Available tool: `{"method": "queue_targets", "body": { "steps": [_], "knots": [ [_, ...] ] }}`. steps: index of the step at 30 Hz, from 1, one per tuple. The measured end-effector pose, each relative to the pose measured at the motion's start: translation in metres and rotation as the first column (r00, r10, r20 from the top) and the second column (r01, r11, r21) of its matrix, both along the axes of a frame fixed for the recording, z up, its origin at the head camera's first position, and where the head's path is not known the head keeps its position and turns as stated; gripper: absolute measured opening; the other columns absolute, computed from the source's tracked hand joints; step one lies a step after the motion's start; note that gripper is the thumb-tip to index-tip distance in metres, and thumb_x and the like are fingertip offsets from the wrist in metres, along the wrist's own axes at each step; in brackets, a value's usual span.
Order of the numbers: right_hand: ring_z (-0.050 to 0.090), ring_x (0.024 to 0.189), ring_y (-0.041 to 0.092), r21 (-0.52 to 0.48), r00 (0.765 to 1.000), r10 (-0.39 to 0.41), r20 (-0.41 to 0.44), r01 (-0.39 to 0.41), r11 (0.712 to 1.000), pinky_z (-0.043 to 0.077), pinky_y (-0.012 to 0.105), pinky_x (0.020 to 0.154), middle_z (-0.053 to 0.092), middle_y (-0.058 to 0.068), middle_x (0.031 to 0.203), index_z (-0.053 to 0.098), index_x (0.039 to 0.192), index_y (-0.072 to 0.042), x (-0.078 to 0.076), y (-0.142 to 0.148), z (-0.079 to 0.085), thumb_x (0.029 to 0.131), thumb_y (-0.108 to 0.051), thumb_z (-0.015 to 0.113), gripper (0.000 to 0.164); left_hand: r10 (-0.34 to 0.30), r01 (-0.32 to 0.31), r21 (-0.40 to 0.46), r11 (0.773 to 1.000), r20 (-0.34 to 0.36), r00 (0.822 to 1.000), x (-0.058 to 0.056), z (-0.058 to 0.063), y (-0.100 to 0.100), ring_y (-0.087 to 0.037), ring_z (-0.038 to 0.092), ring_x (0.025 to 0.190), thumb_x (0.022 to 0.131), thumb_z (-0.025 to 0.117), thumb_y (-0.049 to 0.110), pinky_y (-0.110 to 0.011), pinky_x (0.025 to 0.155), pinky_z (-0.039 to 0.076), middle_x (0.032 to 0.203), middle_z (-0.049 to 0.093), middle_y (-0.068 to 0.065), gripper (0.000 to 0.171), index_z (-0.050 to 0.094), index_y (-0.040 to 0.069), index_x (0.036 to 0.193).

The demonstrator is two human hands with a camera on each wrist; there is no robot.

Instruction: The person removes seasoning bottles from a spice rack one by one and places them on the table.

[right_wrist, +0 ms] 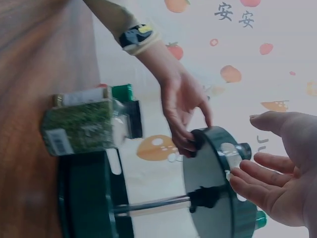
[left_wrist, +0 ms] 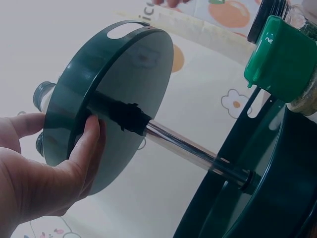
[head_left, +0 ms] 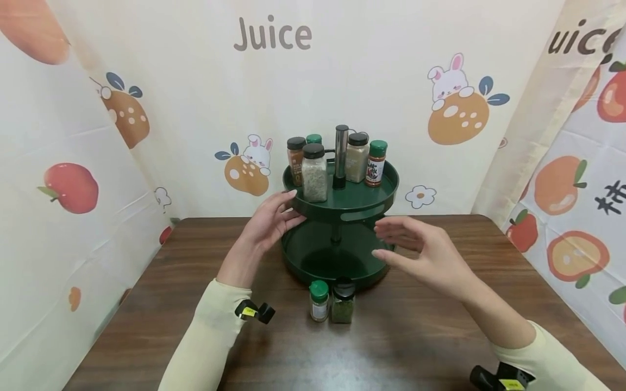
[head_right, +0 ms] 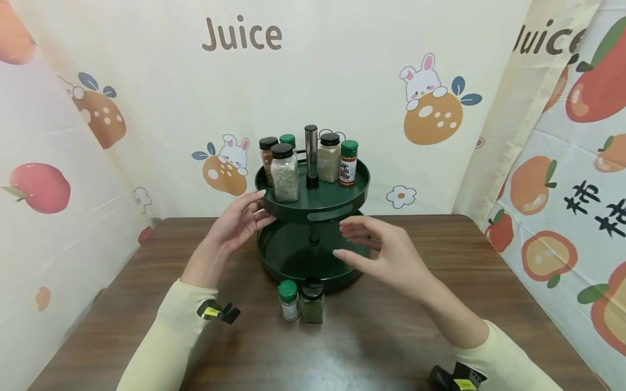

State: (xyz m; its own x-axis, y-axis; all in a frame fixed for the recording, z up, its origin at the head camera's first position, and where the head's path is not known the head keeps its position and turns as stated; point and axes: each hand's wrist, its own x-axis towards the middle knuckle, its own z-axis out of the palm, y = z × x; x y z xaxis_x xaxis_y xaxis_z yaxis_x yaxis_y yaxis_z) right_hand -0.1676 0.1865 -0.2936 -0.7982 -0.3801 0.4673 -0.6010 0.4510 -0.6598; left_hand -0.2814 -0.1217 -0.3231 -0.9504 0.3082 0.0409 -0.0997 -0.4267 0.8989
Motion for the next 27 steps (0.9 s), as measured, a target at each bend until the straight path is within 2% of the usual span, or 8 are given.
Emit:
{"method": "queue_targets", "body": {
  "steps": [4, 7, 12, 18, 21, 25, 27],
  "knots": [
    [0.064, 0.107, 0.013, -0.008, 0.999, 0.018, -0.032, -0.018, 1.0, 0.056, 0.025, 0.091, 0.068, -0.003, 0.118, 0.063, 0.124, -0.013, -0.013, 0.007, 0.003, 0.086, -0.02, 0.077, 0.041, -0.001, 0.001, -0.006, 1.0, 0.006, 1.0, 0.0, -0.001, 0.001, -0.03, 0.057, 0.113, 0.099, 0.059, 0.025, -0.041, 0.098, 0.049, 0.133, 0.046, -0.015, 0.065, 0.024, 0.006, 0.151],
    [0.064, 0.107, 0.011, -0.01, 0.999, 0.04, -0.032, -0.041, 0.999, 0.056, 0.022, 0.09, 0.068, -0.001, 0.119, 0.062, 0.125, -0.013, -0.021, 0.006, 0.008, 0.087, -0.019, 0.075, 0.04, 0.008, -0.008, -0.004, 1.0, 0.01, 1.0, -0.001, -0.001, 0.001, -0.029, 0.058, 0.112, 0.1, 0.058, 0.025, -0.04, 0.097, 0.051, 0.13, 0.048, -0.014, 0.064, 0.024, 0.005, 0.151],
    [0.063, 0.108, 0.014, -0.008, 0.998, 0.052, -0.041, -0.053, 0.999, 0.056, 0.024, 0.091, 0.067, 0.004, 0.12, 0.061, 0.127, -0.011, -0.03, 0.002, 0.021, 0.088, -0.018, 0.075, 0.042, 0.01, -0.01, -0.008, 1.0, 0.006, 1.0, -0.002, 0.0, 0.002, -0.028, 0.059, 0.109, 0.1, 0.057, 0.025, -0.039, 0.096, 0.052, 0.128, 0.048, -0.014, 0.064, 0.023, 0.004, 0.15],
    [0.062, 0.109, 0.014, -0.025, 0.997, 0.074, -0.008, -0.074, 0.997, 0.055, 0.03, 0.094, 0.066, -0.002, 0.12, 0.061, 0.127, -0.014, -0.043, -0.002, 0.033, 0.09, -0.02, 0.072, 0.039, 0.006, -0.006, -0.01, 1.0, 0.007, 1.0, -0.002, 0.0, 0.002, -0.028, 0.059, 0.11, 0.1, 0.058, 0.025, -0.041, 0.098, 0.05, 0.13, 0.048, -0.014, 0.063, 0.025, 0.004, 0.149],
    [0.063, 0.108, 0.014, -0.022, 0.997, 0.079, -0.011, -0.079, 0.997, 0.055, 0.027, 0.094, 0.067, -0.002, 0.119, 0.061, 0.127, -0.014, -0.051, -0.005, 0.039, 0.091, -0.022, 0.071, 0.039, 0.004, -0.004, -0.006, 1.0, 0.008, 1.0, -0.002, 0.0, 0.002, -0.029, 0.058, 0.112, 0.1, 0.057, 0.025, -0.042, 0.1, 0.048, 0.13, 0.047, -0.015, 0.062, 0.025, 0.004, 0.149],
    [0.063, 0.108, 0.013, 0.013, 0.997, 0.072, -0.002, -0.072, 0.997, 0.054, 0.017, 0.088, 0.067, -0.001, 0.118, 0.061, 0.127, -0.011, -0.051, -0.013, 0.053, 0.091, -0.021, 0.071, 0.039, 0.003, -0.003, -0.004, 1.0, 0.007, 1.0, -0.002, 0.0, 0.001, -0.03, 0.057, 0.113, 0.1, 0.057, 0.025, -0.044, 0.102, 0.045, 0.132, 0.047, -0.015, 0.062, 0.025, 0.004, 0.149],
    [0.062, 0.109, 0.013, 0.032, 0.998, 0.063, 0.018, -0.064, 0.997, 0.055, 0.021, 0.087, 0.067, 0.001, 0.118, 0.06, 0.129, -0.01, -0.047, -0.018, 0.061, 0.092, -0.02, 0.07, 0.039, 0.0, 0.0, -0.01, 1.0, 0.003, 1.0, -0.002, 0.0, 0.002, -0.03, 0.057, 0.113, 0.1, 0.057, 0.025, -0.044, 0.102, 0.045, 0.132, 0.047, -0.015, 0.062, 0.026, 0.004, 0.149]
  ]
}}
